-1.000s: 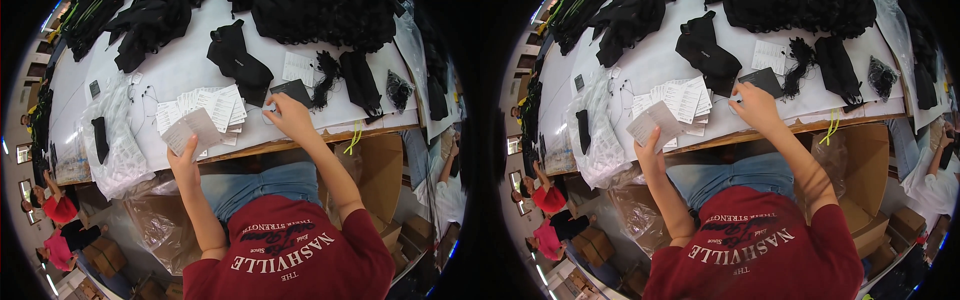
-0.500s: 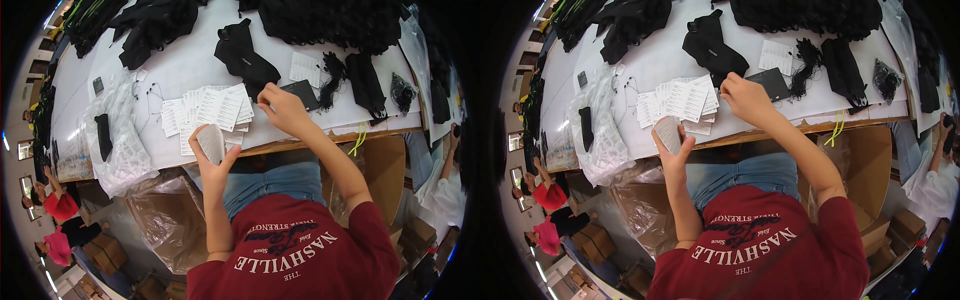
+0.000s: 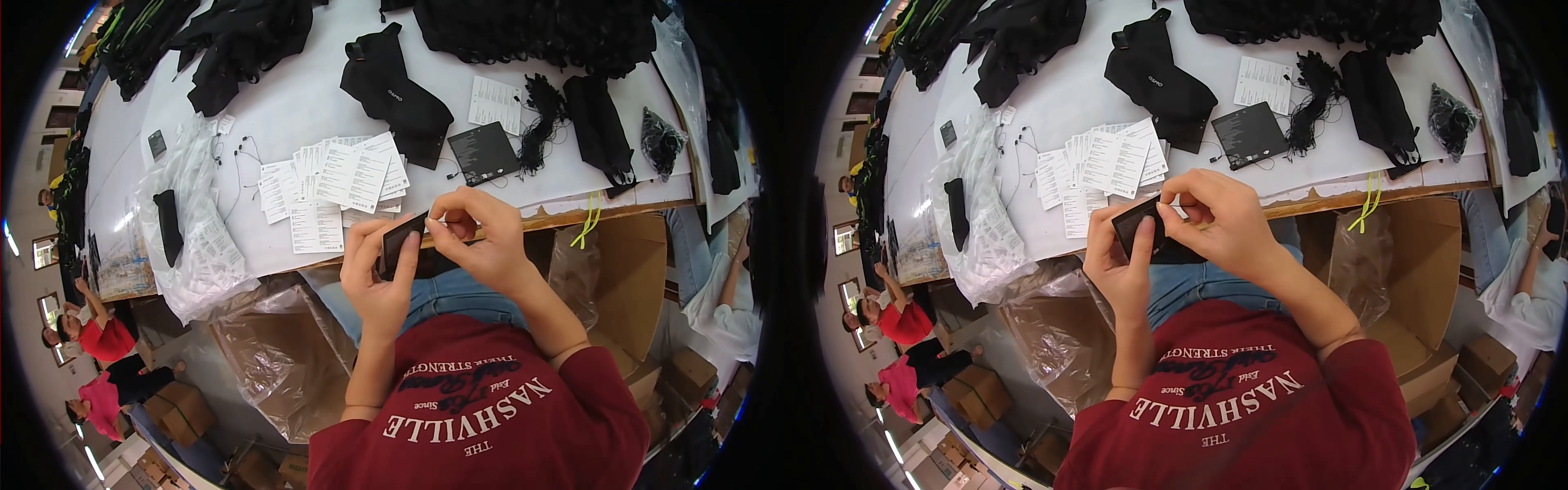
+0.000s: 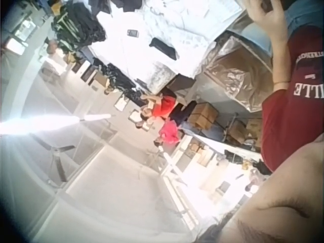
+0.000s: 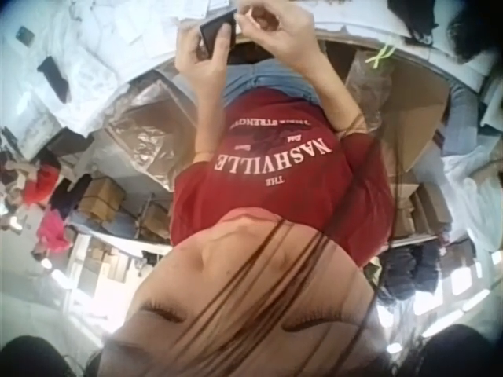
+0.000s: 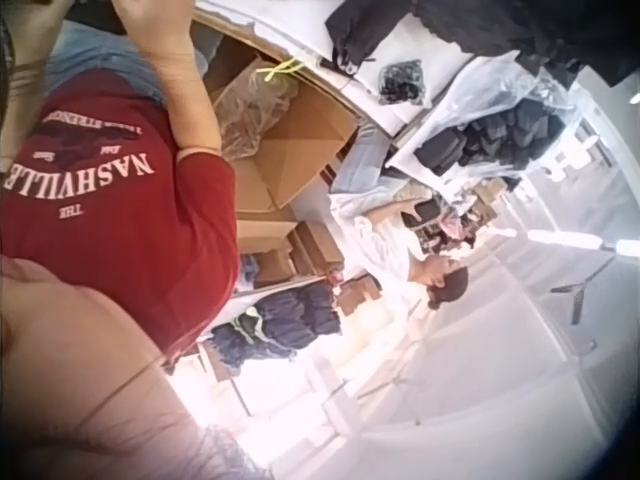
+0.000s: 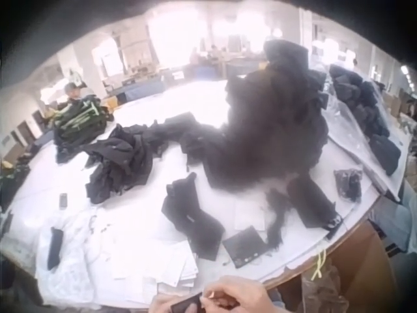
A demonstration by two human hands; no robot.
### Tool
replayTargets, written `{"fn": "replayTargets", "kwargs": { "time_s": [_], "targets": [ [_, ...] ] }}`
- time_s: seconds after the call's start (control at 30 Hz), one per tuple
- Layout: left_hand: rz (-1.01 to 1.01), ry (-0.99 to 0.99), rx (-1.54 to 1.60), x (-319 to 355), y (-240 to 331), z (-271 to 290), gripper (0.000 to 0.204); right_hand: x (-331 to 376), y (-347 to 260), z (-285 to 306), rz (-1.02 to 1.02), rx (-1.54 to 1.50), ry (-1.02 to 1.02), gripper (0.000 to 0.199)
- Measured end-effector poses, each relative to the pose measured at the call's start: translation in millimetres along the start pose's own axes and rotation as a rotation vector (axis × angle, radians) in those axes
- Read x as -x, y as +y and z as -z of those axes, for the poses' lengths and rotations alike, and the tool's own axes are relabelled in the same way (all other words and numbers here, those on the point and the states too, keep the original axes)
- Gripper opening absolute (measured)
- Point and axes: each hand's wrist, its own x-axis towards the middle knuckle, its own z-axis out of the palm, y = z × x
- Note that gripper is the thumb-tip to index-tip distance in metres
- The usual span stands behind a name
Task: Placing instruction manuals and tags into small black pouches.
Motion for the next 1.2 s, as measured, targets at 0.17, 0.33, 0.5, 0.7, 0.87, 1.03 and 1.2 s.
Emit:
{"fn": "replayTargets", "kwargs": {
  "time_s": [0.17,0.33,0.5,0.7,0.87,1.03,1.2],
  "targets": [
    [-0.171,-0.018,-0.165,0,-2,1,0.026,0,1,2,0.039,0.069,-0.016,0.008],
    [-0.212,-0.079,-0.111,2,5,9,0.025,5,1,7,-0.043,-0.156,-0.035,0.01],
    [0.203,-0.398,0.599,-1,-7,21,0.014,11,2,20,-0.05,-0.195,-0.152,0.008],
    [0.365,-0.557,0.372,-2,-11,18,0.006,15,4,24,-0.141,-0.19,-0.289,0.008],
    [0.22,-0.435,0.291,-10,-12,2,0.004,14,27,20,-0.26,-0.325,-0.313,0.013],
    [0.023,-0.435,0.037,-80,-15,-16,0.007,10,34,22,-0.455,-0.518,-0.211,0.013],
    [-0.21,-0.08,-0.698,-231,-78,-42,0.033,17,38,28,-0.459,-0.547,-0.077,0.012]
  ]
}}
